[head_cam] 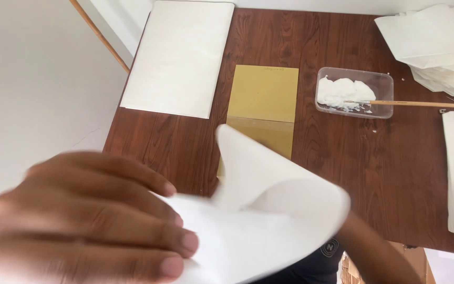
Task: Folding paper around a cardboard template and applying glue with a brush to create a bag.
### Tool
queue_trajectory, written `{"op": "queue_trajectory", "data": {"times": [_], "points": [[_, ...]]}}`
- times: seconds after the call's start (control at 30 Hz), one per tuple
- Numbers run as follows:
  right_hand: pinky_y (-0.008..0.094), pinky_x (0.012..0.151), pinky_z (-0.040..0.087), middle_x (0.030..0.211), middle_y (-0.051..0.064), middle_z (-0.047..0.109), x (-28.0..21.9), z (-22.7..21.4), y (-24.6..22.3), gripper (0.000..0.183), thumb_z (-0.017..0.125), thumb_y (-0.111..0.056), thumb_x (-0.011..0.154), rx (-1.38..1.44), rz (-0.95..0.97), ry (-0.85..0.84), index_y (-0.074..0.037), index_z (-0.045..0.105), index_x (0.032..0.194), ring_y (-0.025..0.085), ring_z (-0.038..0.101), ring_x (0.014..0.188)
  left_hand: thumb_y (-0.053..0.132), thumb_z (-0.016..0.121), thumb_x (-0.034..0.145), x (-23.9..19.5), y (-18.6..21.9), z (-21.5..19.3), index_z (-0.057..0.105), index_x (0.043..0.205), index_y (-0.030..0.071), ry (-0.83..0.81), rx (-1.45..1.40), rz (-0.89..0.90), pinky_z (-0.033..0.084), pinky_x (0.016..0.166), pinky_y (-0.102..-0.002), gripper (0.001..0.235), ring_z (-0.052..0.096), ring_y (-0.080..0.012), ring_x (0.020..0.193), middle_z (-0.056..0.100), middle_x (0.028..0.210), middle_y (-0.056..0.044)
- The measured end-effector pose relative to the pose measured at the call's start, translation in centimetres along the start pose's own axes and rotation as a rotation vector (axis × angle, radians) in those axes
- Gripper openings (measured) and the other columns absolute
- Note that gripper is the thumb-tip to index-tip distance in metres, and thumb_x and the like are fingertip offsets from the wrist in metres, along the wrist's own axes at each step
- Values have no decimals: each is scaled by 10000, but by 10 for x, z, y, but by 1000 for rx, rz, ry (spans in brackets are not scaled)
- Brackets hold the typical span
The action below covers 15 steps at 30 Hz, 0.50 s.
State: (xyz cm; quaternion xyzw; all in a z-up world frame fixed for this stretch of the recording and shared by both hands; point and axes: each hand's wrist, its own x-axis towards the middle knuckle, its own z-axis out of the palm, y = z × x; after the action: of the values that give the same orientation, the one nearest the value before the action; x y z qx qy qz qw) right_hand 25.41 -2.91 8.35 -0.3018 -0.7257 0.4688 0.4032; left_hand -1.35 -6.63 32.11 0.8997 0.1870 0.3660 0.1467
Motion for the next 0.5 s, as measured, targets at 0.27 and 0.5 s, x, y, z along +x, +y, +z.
{"op": "queue_trajectory", "data": {"times": [0.27,0.5], "points": [[596,1263,259,1632,218,264,-43,74,7,1484,778,-791,660,1354,-22,-253,-155,-122,1654,370,288,1527,113,831,823,-24,-76,52,685,965,91,227,-391,204,687,583,-98,205,834,-65,735,778,845,-20],[479,1109,408,1430,159,544,-187,111,10,1102,736,-566,765,1150,158,143,-43,154,1543,281,531,1316,-100,777,904,-58,-62,70,733,898,-45,363,40,-491,602,738,-273,71,760,-237,803,747,887,-157]]}}
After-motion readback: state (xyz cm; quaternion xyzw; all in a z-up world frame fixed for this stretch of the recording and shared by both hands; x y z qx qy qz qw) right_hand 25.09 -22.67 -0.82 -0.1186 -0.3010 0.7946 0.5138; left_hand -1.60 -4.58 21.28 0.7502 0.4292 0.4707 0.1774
